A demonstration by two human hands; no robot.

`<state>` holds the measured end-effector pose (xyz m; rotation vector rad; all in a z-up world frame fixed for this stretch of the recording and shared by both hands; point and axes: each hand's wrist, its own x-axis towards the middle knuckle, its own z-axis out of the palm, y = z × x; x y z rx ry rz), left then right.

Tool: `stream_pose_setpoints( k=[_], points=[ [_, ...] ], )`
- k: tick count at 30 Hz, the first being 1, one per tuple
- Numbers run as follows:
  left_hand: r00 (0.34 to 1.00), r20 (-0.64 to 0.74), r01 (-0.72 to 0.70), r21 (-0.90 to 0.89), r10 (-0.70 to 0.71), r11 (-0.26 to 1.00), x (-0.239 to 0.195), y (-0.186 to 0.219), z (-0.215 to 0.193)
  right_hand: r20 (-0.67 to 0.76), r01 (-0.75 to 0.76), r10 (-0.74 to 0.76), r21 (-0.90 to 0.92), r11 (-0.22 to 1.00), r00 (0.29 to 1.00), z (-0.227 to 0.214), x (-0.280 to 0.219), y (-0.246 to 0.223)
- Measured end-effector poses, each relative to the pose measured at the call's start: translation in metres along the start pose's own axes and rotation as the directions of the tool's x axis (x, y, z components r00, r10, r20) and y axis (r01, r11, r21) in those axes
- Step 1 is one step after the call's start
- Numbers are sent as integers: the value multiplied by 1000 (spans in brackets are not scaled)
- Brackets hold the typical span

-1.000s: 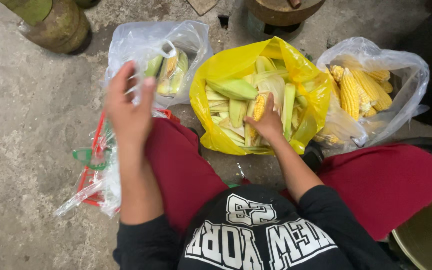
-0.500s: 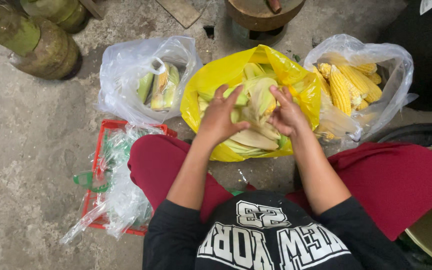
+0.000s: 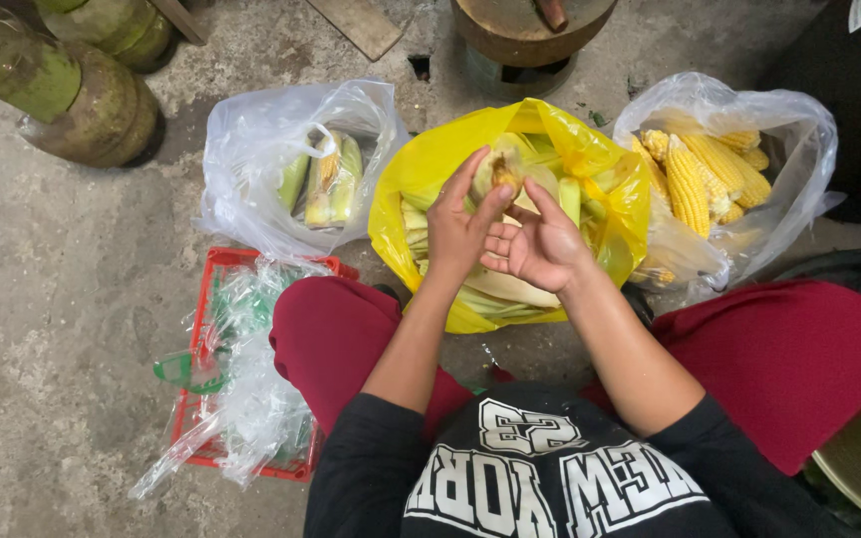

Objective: The person sits on the floor and shucks corn cobs by hand, removing husks and silk. Shucked cobs are placed into a clear plastic bag, while husks are collected in a yellow bag.

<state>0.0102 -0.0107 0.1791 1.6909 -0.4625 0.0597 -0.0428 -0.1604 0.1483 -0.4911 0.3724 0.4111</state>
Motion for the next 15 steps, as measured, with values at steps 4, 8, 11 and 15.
stream_pose_setpoints(
  k=[4, 8, 11, 15],
  points=[
    [990, -144, -19, -117, 2, 993, 11, -18, 2, -178, -61, -150, -815, 576, 973, 3, -7, -13],
    [979, -182, 37, -275, -90, 961, 17, -32, 7, 175, 48, -464, -961, -272, 869, 31, -25, -58],
    [987, -139, 44, -254, -82, 966, 10, -30, 14, 110, -79, -514, -940, -332, 851, 59, -33, -90],
    [996, -65, 39, -217, -54, 975, 6, -13, 27, 415, 182, -490, -872, -454, 767, 80, -44, -89]
  ],
)
